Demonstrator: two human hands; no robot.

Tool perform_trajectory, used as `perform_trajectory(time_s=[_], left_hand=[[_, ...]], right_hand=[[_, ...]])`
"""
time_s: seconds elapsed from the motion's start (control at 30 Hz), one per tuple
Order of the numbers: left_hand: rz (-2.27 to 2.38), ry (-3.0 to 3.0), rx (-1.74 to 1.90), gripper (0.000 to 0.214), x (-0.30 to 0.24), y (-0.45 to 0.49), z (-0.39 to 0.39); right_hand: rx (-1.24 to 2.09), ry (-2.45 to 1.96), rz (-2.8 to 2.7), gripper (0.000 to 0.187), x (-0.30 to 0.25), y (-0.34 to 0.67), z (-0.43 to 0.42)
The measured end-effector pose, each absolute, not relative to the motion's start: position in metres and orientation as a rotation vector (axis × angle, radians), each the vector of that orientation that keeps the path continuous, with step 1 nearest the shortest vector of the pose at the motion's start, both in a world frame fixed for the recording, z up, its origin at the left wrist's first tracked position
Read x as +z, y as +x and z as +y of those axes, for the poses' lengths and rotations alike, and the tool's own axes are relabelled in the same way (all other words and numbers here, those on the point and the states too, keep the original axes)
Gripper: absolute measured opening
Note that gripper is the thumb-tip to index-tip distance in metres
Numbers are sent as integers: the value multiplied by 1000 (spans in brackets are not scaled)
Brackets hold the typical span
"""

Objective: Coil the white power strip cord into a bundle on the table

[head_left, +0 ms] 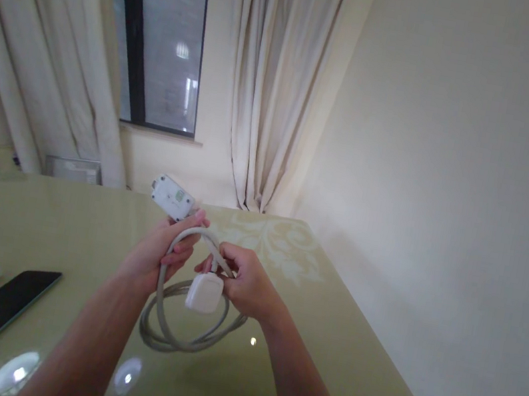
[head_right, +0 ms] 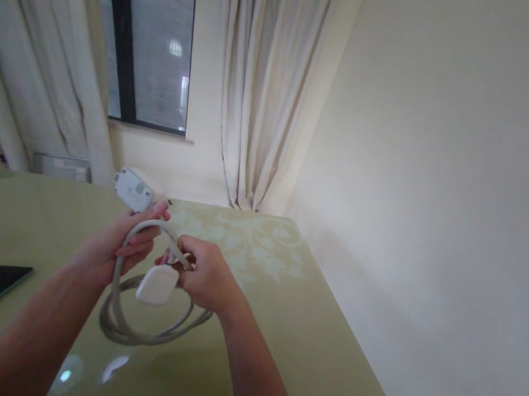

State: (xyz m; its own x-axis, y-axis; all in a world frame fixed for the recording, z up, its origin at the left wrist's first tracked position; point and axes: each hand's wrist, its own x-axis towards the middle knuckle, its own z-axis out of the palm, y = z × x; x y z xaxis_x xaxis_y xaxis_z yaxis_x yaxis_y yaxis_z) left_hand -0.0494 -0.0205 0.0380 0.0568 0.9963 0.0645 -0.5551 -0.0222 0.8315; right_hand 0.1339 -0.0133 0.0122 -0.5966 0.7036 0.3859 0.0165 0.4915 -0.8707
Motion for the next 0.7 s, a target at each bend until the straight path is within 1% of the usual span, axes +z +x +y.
perform_trajectory(time_s=[0.07, 0.13, 0.2, 0.23, 0.3, 0.37, 0.47, 0.57, 0.7], left_hand=[[645, 766, 1370, 18, 37, -51, -18], [599, 689, 1314, 13, 35, -51, -16], [564, 624, 1249, 18, 34, -50, -13], [544, 597, 1221, 22, 32, -49, -11], [505, 557, 1190, 27, 28, -46, -7], [522, 529, 1229, 23, 23, -42, -1], [694, 533, 1406, 12, 16, -39, 6], [853, 620, 1527, 24, 9, -40, 10], [984, 754, 1545, 40, -1, -41, 15]], right_hand=[[881, -606, -2092, 6, 15, 137, -13], [442, -620, -2211, 7, 17, 143, -10], [-2, -603, -2216, 16, 18, 149, -7], [-168, -576, -2174, 22, 17, 152, -6], [-376, -488, -2098, 33, 16, 156, -4], [-483, -384, -2097, 35, 15, 158, -2], [-538, -287, -2152, 26, 12, 157, -1], [-511, -283, -2154, 20, 7, 157, -2], [-479, -294, -2165, 19, 0, 164, -8]])
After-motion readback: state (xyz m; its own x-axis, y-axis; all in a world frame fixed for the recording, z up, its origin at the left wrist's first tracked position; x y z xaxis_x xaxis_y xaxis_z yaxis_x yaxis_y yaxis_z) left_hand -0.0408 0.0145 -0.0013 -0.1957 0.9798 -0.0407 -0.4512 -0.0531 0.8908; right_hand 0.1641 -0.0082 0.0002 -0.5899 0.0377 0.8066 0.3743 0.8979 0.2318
